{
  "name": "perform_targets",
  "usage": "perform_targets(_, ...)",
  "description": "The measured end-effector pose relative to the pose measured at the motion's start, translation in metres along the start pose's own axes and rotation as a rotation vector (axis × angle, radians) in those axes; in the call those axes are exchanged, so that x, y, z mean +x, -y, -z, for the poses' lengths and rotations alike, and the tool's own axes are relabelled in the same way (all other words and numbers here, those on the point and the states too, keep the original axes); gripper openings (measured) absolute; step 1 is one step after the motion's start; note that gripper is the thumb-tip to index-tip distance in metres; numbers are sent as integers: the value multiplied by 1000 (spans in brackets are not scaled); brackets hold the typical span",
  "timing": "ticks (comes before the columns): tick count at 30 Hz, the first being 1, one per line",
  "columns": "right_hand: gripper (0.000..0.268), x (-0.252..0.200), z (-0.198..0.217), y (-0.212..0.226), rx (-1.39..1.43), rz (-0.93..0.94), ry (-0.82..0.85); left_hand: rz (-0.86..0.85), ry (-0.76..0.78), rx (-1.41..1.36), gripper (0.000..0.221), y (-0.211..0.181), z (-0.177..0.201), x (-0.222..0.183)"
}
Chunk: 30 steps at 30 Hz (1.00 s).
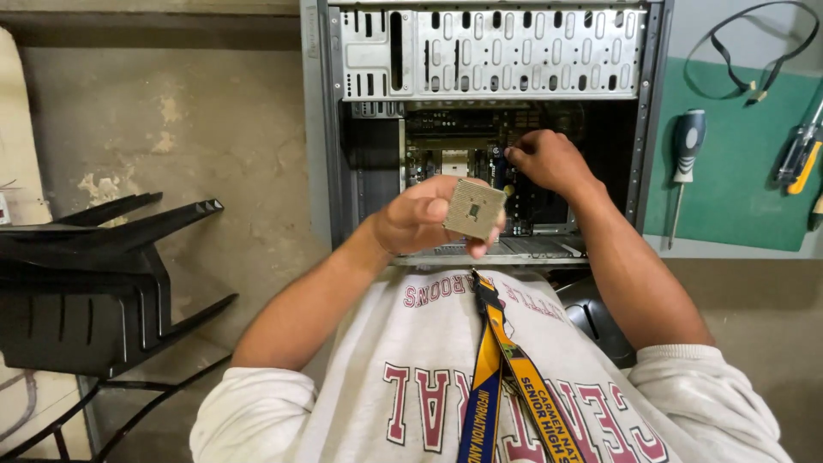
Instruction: Removing the CPU fan, CPU, and unscrewing the motherboard from a computer case.
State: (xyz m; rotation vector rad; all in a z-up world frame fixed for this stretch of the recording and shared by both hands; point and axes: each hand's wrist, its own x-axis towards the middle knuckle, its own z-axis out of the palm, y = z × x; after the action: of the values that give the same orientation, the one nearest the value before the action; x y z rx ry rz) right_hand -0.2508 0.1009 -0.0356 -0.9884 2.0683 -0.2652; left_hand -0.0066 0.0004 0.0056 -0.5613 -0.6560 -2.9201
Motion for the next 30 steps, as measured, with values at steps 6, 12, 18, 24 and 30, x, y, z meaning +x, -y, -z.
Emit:
perform_targets(6, 40, 5, -5, -8, -15, 11, -5, -34, 49, -125, 51, 10, -32, 15)
perform_targets(12, 39, -5, 3, 4, -5, -14, -6, -137, -97, -247, 60, 27, -57, 21)
perform_targets(18, 39, -5, 2, 3, 7, 16, -1, -175, -126, -249, 63, 29, -64, 22)
perform_targets(24, 38, 3, 1, -6, 0, 9, -1, -167, -102, -206, 61, 30, -60, 24)
perform_targets(30, 38, 5, -2, -7, -3, 2, 8, -130, -71, -129, 62, 23, -59, 21)
